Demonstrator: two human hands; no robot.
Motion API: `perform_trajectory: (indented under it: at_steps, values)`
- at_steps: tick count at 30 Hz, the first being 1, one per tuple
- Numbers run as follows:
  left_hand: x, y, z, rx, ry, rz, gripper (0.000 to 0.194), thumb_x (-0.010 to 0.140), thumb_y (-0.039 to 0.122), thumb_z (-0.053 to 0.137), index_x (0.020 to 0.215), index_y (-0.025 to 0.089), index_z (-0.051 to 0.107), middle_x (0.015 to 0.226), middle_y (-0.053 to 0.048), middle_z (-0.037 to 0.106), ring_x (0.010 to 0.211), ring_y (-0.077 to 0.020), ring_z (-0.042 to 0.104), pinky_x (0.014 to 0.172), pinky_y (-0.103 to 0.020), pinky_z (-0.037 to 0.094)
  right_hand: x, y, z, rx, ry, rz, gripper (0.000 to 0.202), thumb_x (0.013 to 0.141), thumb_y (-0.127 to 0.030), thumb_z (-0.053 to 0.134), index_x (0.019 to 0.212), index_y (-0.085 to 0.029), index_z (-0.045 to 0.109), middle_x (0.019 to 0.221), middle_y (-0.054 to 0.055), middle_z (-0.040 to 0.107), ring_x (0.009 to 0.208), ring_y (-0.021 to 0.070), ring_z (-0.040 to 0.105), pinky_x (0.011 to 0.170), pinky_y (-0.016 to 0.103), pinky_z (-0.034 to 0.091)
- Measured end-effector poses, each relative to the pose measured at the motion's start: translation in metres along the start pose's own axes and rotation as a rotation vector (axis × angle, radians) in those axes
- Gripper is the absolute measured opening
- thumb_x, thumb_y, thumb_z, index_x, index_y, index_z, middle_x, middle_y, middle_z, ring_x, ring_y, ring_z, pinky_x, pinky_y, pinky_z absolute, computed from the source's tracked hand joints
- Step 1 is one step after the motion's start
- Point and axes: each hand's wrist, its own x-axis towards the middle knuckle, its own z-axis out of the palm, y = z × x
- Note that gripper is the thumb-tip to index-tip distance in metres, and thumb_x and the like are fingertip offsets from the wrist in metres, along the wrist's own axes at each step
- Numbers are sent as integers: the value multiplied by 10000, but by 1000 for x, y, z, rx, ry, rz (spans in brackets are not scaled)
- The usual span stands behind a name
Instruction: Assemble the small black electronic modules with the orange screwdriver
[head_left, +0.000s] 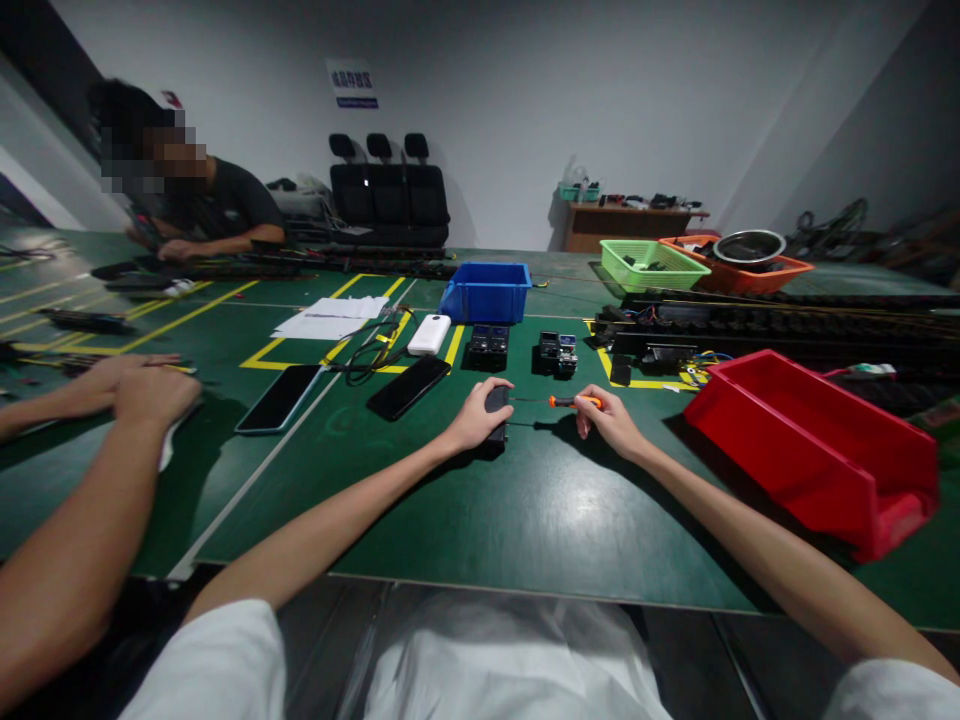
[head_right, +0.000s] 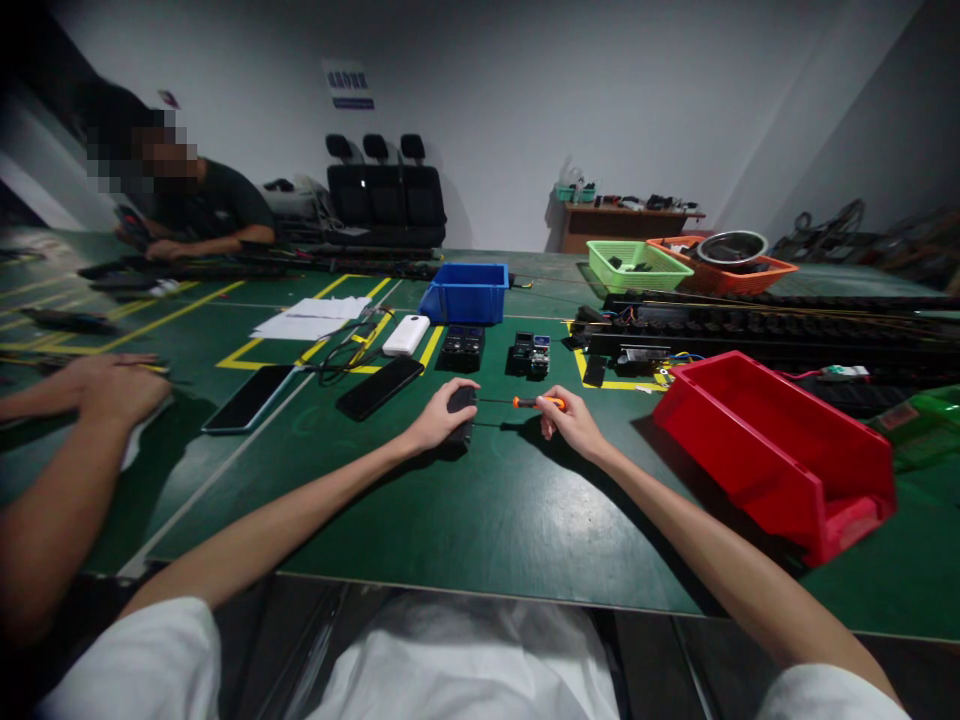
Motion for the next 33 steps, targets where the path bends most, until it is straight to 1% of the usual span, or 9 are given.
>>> perform_trajectory:
  at_steps: [3,6,10,12,14,20,25,29,33]
  values:
    - [0,0,0,0,1,-4,347,787,240,605,1133,213,586,1123,-39,574,1024,-193,542,979,-338,418,-1,-2,0,-25,-2,4,290,917,-473,532,815,-203,495,511,-48,574,426,108,515,456,228,351]
    - [0,1,0,1,2,-8,348,786,239,605,1133,217,588,1124,-37,572,1024,-193,543,979,-340,418,-1,-2,1,-16,-8,13,293,915,-478,528,818,-204,494,522,-46,575,441,109,518,470,231,368]
    - [0,1,0,0,1,-6,349,785,232,607,1133,215,588,1124,-40,572,1023,-195,544,979,-347,422,0,0,0,34,4,20,286,878,-483,571,944,-215,498,654,-27,627,559,130,580,542,253,441]
    - [0,1,0,1,0,-7,347,786,230,607,1131,216,588,1118,-38,574,1019,-195,545,976,-349,425,1,2,0,47,20,22,332,841,-472,620,1016,-224,488,733,-20,639,620,141,603,555,258,453]
    - [0,1,0,1,-1,-7,344,788,230,607,1132,217,588,1116,-36,575,1014,-193,547,973,-348,427,1,3,-1,50,25,20,358,816,-459,650,1034,-227,487,764,-20,633,648,144,609,560,258,453]
    - [0,0,0,0,8,-9,341,785,229,612,1125,212,592,1124,-38,580,1013,-195,546,973,-352,426,0,2,-1,37,0,-4,283,861,-454,604,971,-211,512,721,-16,626,624,134,590,573,261,444]
    - [0,0,0,3,4,-17,344,786,235,609,1129,212,589,1118,-35,580,1015,-192,545,970,-345,425,0,1,0,60,1,-9,303,863,-488,601,936,-207,513,654,-28,611,567,121,561,577,263,453]
    - [0,1,0,2,1,-7,348,787,233,606,1134,214,589,1124,-36,576,1016,-193,544,975,-347,422,0,-1,1,40,13,3,332,863,-533,583,886,-212,502,603,-35,591,516,121,540,533,257,445]
    - [-1,3,-1,7,-2,-13,347,788,235,605,1134,218,591,1122,-35,575,1017,-193,545,978,-345,420,0,-3,1,-11,15,9,356,884,-560,537,809,-216,486,555,-38,563,469,119,517,481,246,411]
